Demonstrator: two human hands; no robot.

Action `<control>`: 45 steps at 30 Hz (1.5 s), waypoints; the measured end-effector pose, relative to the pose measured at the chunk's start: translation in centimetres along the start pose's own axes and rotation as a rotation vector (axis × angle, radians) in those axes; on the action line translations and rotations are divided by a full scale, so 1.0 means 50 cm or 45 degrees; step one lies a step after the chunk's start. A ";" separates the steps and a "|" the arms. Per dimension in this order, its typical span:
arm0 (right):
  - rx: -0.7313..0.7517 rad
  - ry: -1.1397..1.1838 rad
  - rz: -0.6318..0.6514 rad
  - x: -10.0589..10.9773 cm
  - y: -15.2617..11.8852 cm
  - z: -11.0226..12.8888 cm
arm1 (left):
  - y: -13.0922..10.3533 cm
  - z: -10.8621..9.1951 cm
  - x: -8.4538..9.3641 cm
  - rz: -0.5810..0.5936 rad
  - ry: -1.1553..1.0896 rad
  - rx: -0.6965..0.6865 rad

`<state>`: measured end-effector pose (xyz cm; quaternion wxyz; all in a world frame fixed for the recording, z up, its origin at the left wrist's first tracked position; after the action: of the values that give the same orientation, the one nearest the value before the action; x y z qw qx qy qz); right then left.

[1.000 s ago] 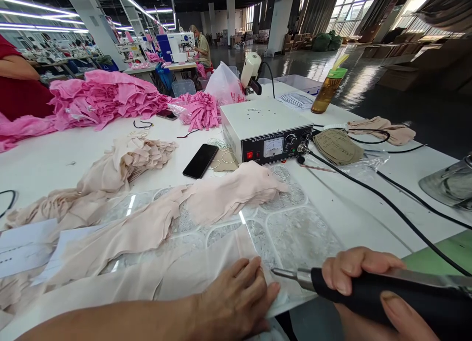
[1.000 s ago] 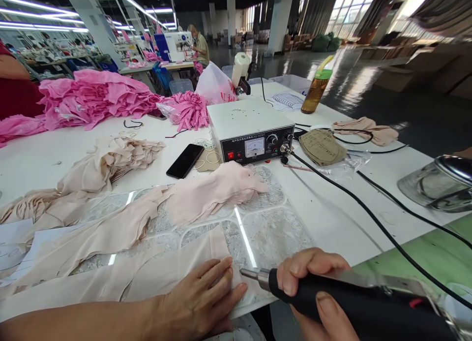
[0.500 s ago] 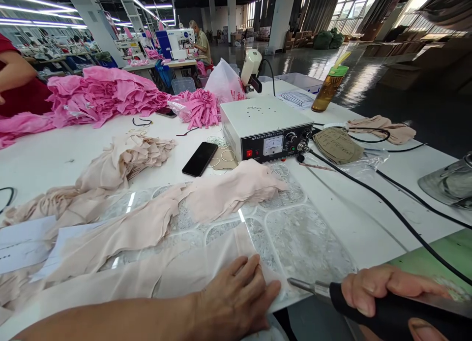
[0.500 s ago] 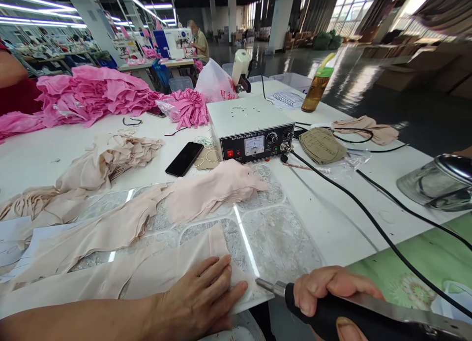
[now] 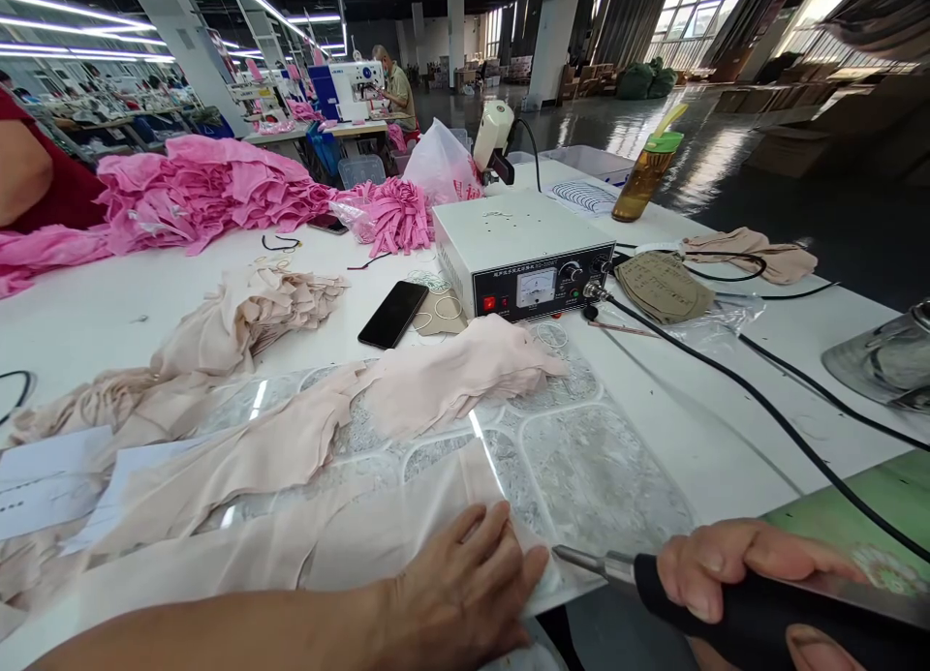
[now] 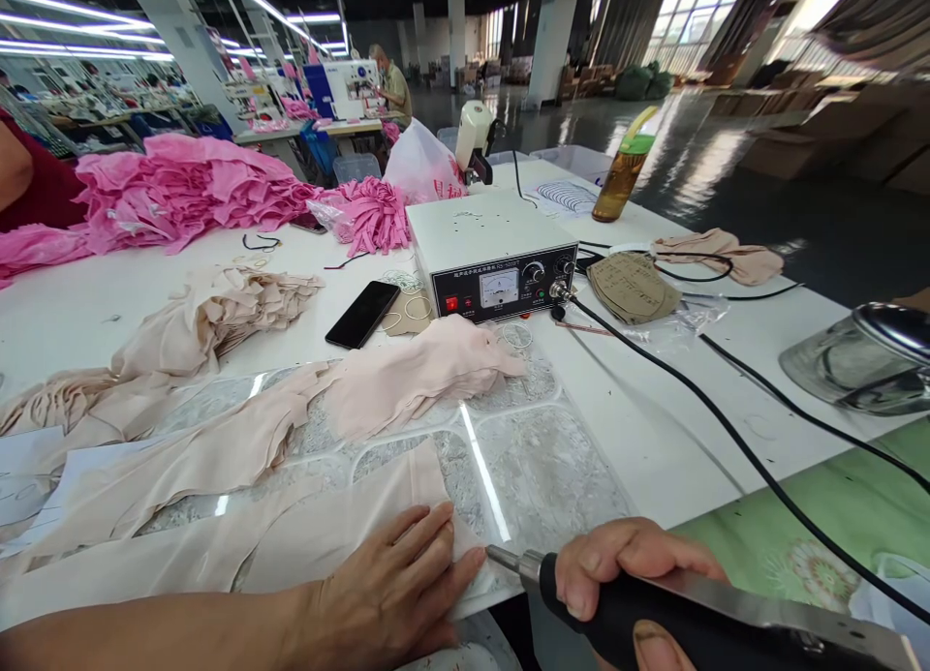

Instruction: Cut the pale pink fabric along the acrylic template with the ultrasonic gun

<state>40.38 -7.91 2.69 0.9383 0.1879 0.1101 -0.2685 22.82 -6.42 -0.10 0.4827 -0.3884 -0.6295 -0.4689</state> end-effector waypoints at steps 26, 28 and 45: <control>0.002 -0.014 0.193 -0.091 0.016 0.010 | -0.004 0.000 0.001 -0.085 0.062 0.005; 0.012 -0.001 0.217 -0.097 0.018 0.007 | -0.004 0.000 0.001 -0.070 0.070 0.007; 0.092 -0.024 0.253 -0.104 0.025 0.005 | -0.010 0.009 -0.007 -0.062 -0.003 0.041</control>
<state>36.78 -4.60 4.86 0.9539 0.2291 0.0724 -0.1797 22.34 -6.11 -0.61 0.4767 -0.3655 -0.6469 -0.4698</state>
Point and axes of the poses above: each hand's wrist, its own y-axis towards the middle knuckle, its own x-axis out of the back of the hand, z = x × y, the point moved 9 cm from there along y, towards the middle knuckle, and after that the axes turned 7 degrees about -y, right-handed, at the moved point
